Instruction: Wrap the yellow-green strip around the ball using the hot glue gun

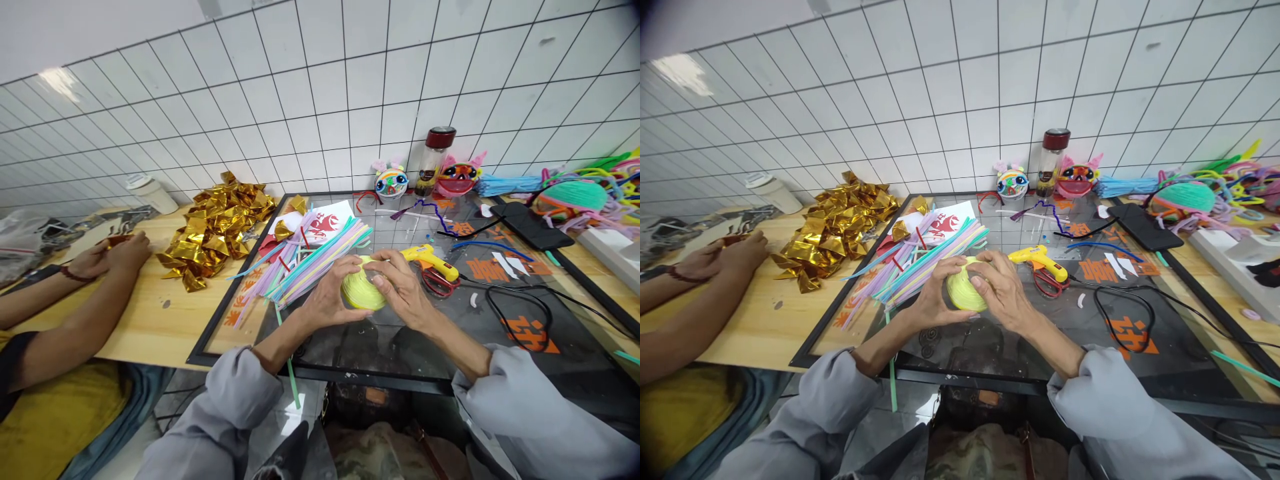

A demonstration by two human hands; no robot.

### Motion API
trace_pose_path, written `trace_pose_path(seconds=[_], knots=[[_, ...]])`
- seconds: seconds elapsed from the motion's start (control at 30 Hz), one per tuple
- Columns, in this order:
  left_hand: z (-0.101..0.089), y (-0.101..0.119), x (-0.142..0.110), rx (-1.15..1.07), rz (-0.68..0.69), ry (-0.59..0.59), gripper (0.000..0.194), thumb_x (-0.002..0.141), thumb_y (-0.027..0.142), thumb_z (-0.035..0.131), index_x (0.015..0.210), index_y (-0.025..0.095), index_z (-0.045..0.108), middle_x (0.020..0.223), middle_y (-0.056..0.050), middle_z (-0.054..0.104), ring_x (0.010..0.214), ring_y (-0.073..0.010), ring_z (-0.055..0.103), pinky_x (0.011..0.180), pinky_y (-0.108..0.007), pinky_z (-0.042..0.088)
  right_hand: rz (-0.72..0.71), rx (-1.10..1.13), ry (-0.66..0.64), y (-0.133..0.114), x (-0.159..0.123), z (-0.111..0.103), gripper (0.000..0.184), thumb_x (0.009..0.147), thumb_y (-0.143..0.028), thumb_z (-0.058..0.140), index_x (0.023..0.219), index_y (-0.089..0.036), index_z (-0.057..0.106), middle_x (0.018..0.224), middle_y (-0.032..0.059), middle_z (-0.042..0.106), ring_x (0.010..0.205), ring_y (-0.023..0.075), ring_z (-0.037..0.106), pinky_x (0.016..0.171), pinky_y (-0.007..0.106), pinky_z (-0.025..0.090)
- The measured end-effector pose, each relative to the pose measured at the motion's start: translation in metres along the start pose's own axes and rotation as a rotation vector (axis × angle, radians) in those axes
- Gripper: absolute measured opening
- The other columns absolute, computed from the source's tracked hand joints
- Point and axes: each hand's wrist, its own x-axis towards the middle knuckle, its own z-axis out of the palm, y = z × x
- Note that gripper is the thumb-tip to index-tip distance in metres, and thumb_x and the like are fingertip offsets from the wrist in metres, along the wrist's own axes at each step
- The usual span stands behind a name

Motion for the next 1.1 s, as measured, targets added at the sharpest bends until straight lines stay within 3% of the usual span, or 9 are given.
trace_pose_path(seconds=[0.33,0.53,0.87,1.1], knots=[[-0.0021,0.0027,0.0057,0.04,-0.009,-0.028,0.08,0.071,0.046,0.088,0.133,0.022,0.044,0.128,-0.017,0.056,0.124,-0.0322,0.059,0.102,-0.054,0.054,0.018,0.051,0.054,0.0005,-0.0008,0.0015,0.027,0.104,-0.035,0.046,0.118,-0.025,0.066,0.118,0.0107,0.062,0.116,0.0259,0.059,0.1,0.047,0.047],[-0.0031,0.0043,0.0072,0.058,-0.008,-0.041,0.079,0.073,0.047,0.086,0.134,0.023,0.042,0.128,-0.016,0.056,0.124,-0.0329,0.058,0.102,-0.055,0.054,-0.074,-0.11,0.094,0.0001,-0.0031,-0.004,0.026,0.1,-0.026,0.045,0.106,-0.027,0.071,0.127,0.0101,0.061,0.116,0.0289,0.058,0.097,0.051,0.045],[-0.0013,0.0022,0.0063,0.071,0.012,-0.026,0.078,0.073,0.048,0.085,0.133,0.02,0.044,0.128,-0.018,0.056,0.125,-0.0334,0.058,0.102,-0.054,0.055,-0.178,-0.256,0.041,-0.002,-0.0018,-0.0029,0.027,0.099,-0.019,0.044,0.11,-0.027,0.067,0.128,0.0111,0.062,0.116,0.0293,0.058,0.092,0.049,0.043],[-0.0014,0.0026,0.0071,0.045,0.0,-0.01,0.083,0.073,0.046,0.086,0.138,0.022,0.041,0.128,-0.016,0.056,0.124,-0.0325,0.058,0.102,-0.055,0.054,-0.049,-0.075,0.002,-0.0033,-0.0019,-0.002,0.028,0.104,-0.029,0.042,0.111,-0.028,0.069,0.126,0.0102,0.062,0.118,0.0275,0.059,0.098,0.048,0.044]])
